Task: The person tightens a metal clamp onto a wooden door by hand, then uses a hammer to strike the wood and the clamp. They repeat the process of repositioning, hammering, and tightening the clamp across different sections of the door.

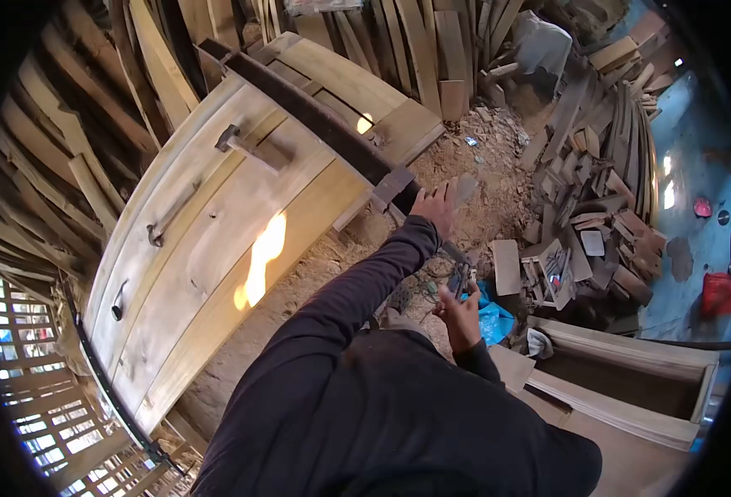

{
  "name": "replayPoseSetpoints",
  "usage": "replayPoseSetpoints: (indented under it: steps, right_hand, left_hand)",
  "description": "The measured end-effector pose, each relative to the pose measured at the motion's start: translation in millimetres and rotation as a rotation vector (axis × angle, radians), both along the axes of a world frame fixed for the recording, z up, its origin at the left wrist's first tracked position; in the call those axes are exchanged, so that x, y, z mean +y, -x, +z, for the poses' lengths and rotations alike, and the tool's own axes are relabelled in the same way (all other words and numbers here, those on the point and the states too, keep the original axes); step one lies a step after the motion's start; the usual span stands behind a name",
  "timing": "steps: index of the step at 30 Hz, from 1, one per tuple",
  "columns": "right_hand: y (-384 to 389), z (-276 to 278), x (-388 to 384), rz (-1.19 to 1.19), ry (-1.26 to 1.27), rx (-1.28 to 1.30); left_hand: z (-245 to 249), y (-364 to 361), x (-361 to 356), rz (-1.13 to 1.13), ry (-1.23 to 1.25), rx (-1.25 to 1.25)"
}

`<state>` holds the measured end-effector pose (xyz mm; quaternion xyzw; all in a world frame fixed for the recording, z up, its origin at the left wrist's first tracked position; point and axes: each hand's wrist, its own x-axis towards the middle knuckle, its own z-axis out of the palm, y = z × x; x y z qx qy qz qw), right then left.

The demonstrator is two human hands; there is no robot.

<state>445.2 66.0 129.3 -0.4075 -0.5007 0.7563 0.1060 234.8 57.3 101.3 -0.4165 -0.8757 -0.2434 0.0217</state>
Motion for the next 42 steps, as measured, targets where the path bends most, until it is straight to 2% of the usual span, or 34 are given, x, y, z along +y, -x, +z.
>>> replayPoseSetpoints:
  steps: [2, 6, 7, 8, 10, 13, 16, 18, 21, 24, 27, 34, 35, 38, 39, 41, 42]
  right_hand:
    - [-10.9, -25.0, -6.5, 0.147, -0.376, 0.079]
    - [-10.5, -42.4, -5.2, 0.142, -1.018, -0.025]
    - [-9.7, -44.7, 6.2, 0.125, -1.338, 0.035]
    - [-15.9, -41.7, 12.8, 0.18, -1.62, -0.098]
    - [-19.4, -39.6, 27.0, 0.19, -1.792, -0.08]
    - [-6.8, -38.2, 29.9, -0.004, -1.914, 0.158]
    - [6.5, -66.3, 25.3, -0.164, -1.599, 0.376]
    - [13.6, -80.1, 20.6, -0.268, -1.546, 0.396]
    - [26.0, -84.6, 21.7, -0.397, -1.545, 0.478]
    - [36.4, -75.9, 26.2, -0.392, -1.493, 0.637]
    - [40.6, -75.1, 38.4, -0.271, -1.579, 0.653]
    - [53.3, -61.0, 40.8, -0.292, -1.449, 0.68]
    - [50.5, -51.7, 45.9, -0.245, -1.451, 0.572]
    - [69.1, -42.3, 64.9, -0.301, -1.298, 0.274]
    - [79.3, -43.3, 74.2, -0.373, -1.299, 0.243]
    - [101.2, -69.2, 110.5, -0.553, -1.202, 0.02]
    - [110.6, -63.6, 135.8, -0.448, -0.985, -0.05]
  left_hand:
    - [0.6, -0.4, 1.2, 0.003, 0.034, -0.03]
    - [7.8, -1.2, -0.6, -0.01, 0.001, -0.08]
    - [7.6, -1.6, 0.7, -0.032, -0.006, -0.082]
    - [5.7, 1.4, 1.0, -0.043, -0.018, -0.09]
    - [7.3, 2.2, 1.0, -0.054, -0.015, -0.146]
    - [4.8, 4.2, 0.4, -0.049, -0.003, -0.247]
    - [6.6, 13.5, 7.4, -0.057, 0.0, -0.297]
    - [26.4, 22.3, 14.1, -0.031, 0.086, -0.377]
    - [28.0, 20.2, 21.6, -0.016, 0.158, -0.25]
    - [10.1, 18.2, 25.1, -0.024, 0.028, -0.097]
    - [1.5, 22.6, 28.3, -0.036, 0.01, -0.208]
    - [3.9, 29.0, 22.4, -0.045, -0.035, -0.29]
    - [1.0, 29.8, 23.5, -0.039, -0.029, -0.27]
    - [-10.4, 28.4, 23.9, -0.015, -0.016, -0.271]
    - [-13.0, 29.2, 26.4, -0.016, -0.013, -0.279]
    - [-10.9, 30.5, 28.3, -0.031, -0.014, -0.271]
    - [-11.4, 26.2, 25.6, -0.039, -0.006, -0.275]
